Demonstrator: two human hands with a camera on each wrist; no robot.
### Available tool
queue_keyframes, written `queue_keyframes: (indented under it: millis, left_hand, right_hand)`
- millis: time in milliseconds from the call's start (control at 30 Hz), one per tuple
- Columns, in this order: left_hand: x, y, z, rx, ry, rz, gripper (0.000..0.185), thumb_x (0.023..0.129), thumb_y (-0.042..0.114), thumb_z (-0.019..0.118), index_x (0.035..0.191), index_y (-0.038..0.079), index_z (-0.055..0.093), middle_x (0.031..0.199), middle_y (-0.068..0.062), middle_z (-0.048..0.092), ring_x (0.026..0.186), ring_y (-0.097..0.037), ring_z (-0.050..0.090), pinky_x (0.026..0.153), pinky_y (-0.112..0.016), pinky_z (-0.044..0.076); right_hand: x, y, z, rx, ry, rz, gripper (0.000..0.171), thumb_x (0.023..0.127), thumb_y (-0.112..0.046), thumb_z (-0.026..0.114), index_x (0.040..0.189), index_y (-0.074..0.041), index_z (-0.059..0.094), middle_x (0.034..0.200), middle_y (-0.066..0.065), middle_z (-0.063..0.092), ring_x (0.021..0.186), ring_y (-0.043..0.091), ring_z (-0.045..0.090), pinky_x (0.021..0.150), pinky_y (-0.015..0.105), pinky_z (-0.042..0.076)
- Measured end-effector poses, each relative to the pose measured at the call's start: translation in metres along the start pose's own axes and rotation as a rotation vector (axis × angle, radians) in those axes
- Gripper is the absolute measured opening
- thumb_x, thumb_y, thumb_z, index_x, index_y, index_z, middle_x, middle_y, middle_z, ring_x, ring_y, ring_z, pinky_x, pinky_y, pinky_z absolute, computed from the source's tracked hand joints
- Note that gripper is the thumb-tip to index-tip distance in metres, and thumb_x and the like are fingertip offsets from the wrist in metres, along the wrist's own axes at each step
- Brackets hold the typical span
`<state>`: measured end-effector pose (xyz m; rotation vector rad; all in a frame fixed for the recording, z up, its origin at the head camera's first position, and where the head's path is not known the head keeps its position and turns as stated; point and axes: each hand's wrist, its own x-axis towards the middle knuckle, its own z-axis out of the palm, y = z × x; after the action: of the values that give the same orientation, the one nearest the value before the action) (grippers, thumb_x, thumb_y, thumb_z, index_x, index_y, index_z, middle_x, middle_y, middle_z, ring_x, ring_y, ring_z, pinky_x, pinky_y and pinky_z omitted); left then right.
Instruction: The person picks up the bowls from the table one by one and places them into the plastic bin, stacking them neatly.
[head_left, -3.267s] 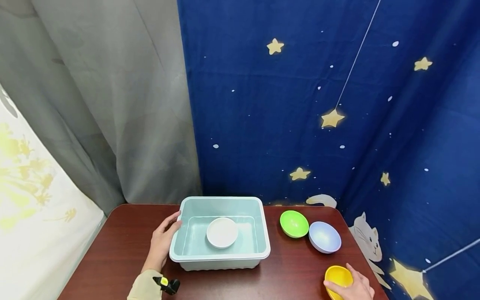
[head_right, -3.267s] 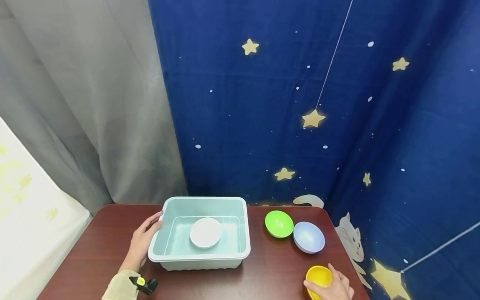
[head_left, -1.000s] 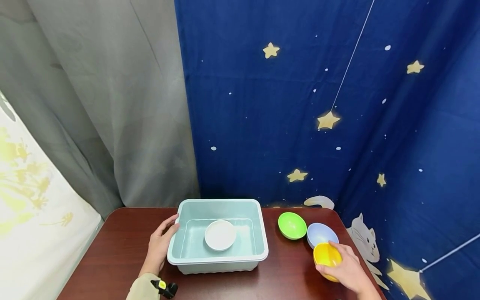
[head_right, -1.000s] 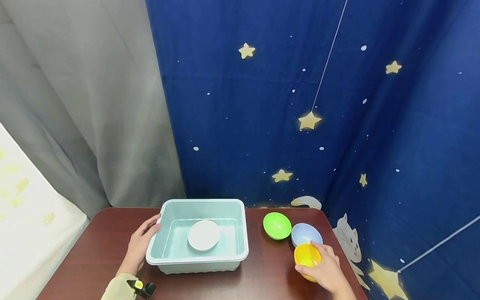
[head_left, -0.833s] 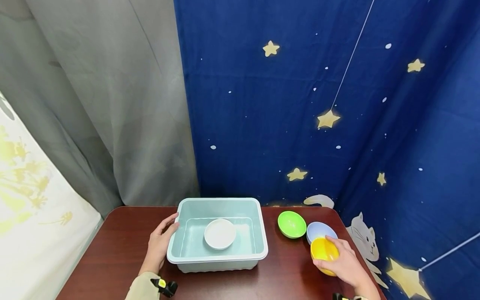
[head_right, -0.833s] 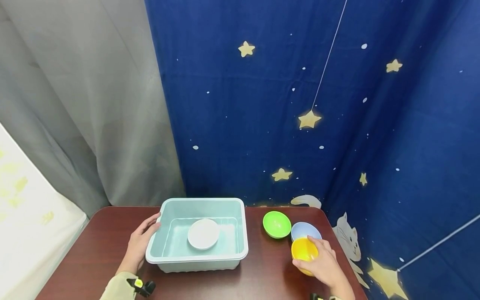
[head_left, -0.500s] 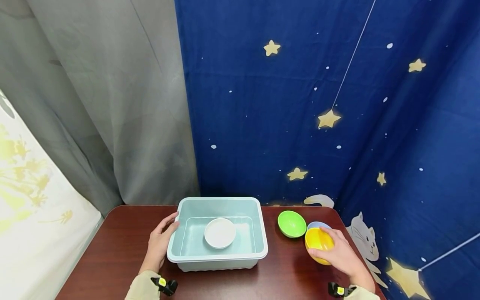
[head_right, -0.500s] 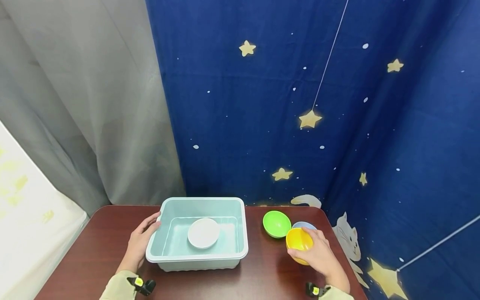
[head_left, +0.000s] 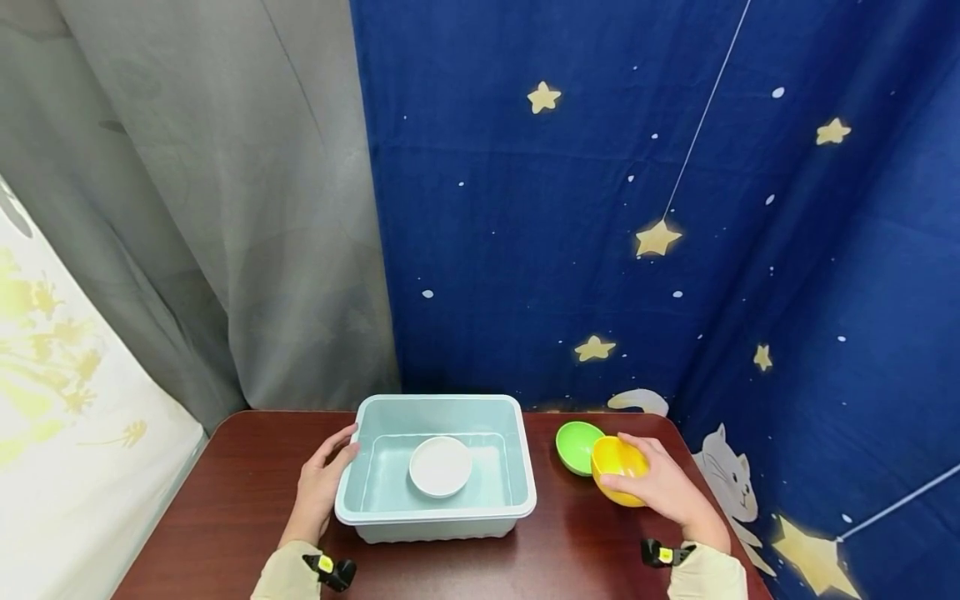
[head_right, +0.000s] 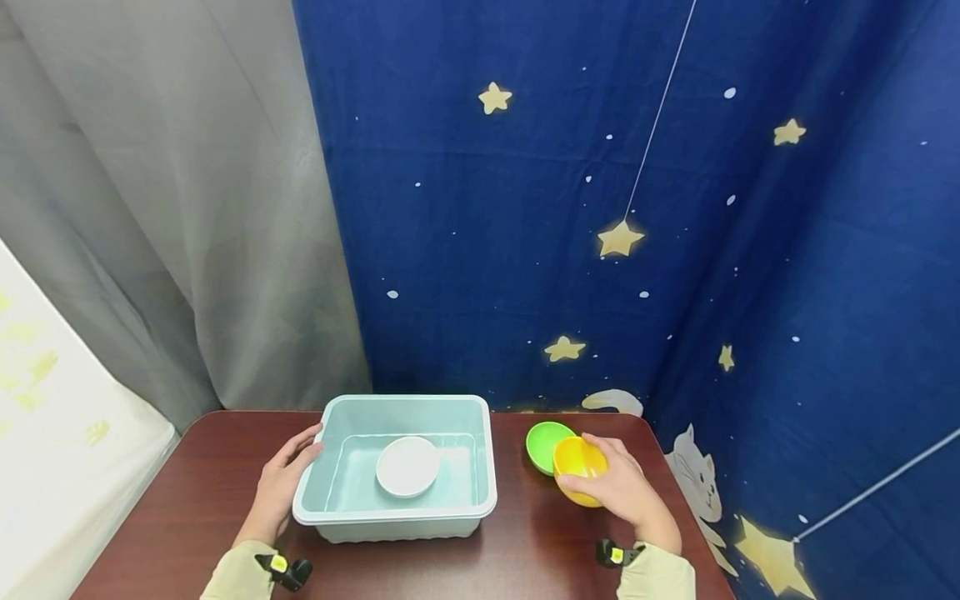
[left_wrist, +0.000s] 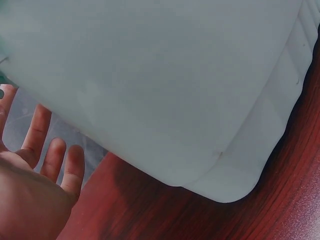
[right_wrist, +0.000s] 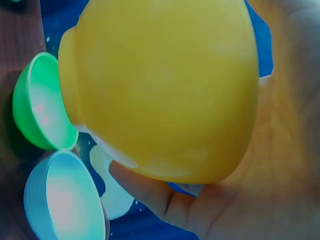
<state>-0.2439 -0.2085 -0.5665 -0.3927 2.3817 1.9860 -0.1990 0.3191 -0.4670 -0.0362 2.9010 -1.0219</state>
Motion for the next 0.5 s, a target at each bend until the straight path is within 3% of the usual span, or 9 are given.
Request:
queue_keyframes:
  millis: [167, 500]
  left_hand:
    - [-0.001, 0.0, 0.001, -0.002, 0.002, 0.002, 0.06, 0.096, 0.063, 0.059, 0.149, 0.036, 0.051, 0.158, -0.002, 0.046, 0.136, -0.022, 0.048, 0.094, -0.023, 0.045]
    - [0.003, 0.001, 0.001, -0.001, 0.013, 0.001, 0.06, 0.095, 0.061, 0.062, 0.147, 0.033, 0.053, 0.155, -0.004, 0.049, 0.133, -0.027, 0.053, 0.092, -0.026, 0.049]
  right_hand:
    - [0.008, -0.008, -0.001, 0.011, -0.022, -0.024, 0.089, 0.083, -0.055, 0.079, 0.151, -0.01, 0.045, 0.15, 0.018, 0.045, 0.121, 0.028, 0.054, 0.098, 0.042, 0.049]
    - [0.022, -0.028, -0.009, -0.037, -0.039, -0.073, 0.088, 0.082, -0.059, 0.078, 0.15, -0.012, 0.047, 0.149, 0.017, 0.048, 0.122, 0.03, 0.055, 0.1, 0.047, 0.049]
